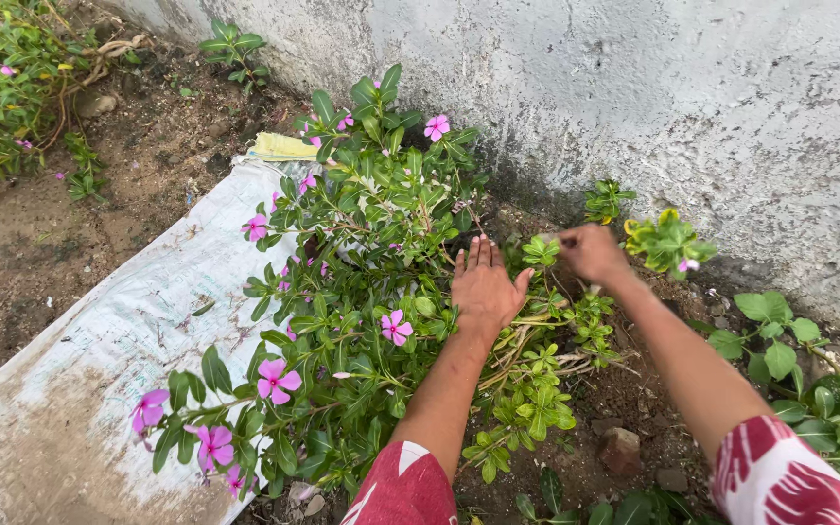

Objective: The person removes weeds from a garden bed by hand, pulling them from the soil and placing them aside. They also use a small metal cup to scoop water from a red bucket and pour it onto the plants.

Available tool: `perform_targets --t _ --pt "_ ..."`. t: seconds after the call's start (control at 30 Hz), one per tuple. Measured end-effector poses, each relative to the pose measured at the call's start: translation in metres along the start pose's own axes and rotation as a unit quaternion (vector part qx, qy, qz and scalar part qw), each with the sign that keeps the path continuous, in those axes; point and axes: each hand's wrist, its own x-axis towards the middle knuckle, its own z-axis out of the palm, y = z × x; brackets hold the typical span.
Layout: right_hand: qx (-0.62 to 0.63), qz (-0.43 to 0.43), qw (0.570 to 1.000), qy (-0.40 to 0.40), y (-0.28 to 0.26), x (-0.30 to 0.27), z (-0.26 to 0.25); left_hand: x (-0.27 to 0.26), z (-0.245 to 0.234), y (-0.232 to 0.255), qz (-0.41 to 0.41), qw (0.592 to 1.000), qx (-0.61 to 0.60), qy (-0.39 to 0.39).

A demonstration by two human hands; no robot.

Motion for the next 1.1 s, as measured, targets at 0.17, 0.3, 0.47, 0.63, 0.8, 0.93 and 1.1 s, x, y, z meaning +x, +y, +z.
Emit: perform_targets --t 0.17,0.3,0.47,0.63,0.8,0.93,1.1 --pt "-0.08 0.042 0.992 0.093 -0.009 -0.015 -0.009 0.0 0.001 0.001 -0.001 1.0 -0.009 0.002" --pt "-0.071 -0.025 0.993 0.088 -0.005 0.004 0.02 0.001 0.002 0.001 -0.002 1.0 -0.009 0.008" --pt "-0.045 -0.003 0.992 0.115 -0.014 0.007 0.017 0.004 0.005 0.0 0.004 1.0 -0.008 0.01" --pt "-0.091 -0.111 0.977 0.159 0.01 0.017 0.046 0.003 0.007 0.0 0.006 1.0 -0.009 0.009" --pt "-0.059 -0.006 0.997 0.047 -0.01 -0.01 0.002 0.005 0.006 0.0 0.007 1.0 -0.002 0.013" --pt "-0.142 -0.004 0.99 -0.004 -0.032 -0.032 -0.01 0.005 0.005 0.002 0.012 1.0 0.013 0.017" --pt "-0.111 -0.029 0.993 0.032 -0.03 -0.037 -0.023 0.005 0.008 0.003 0.016 0.999 0.024 0.034"
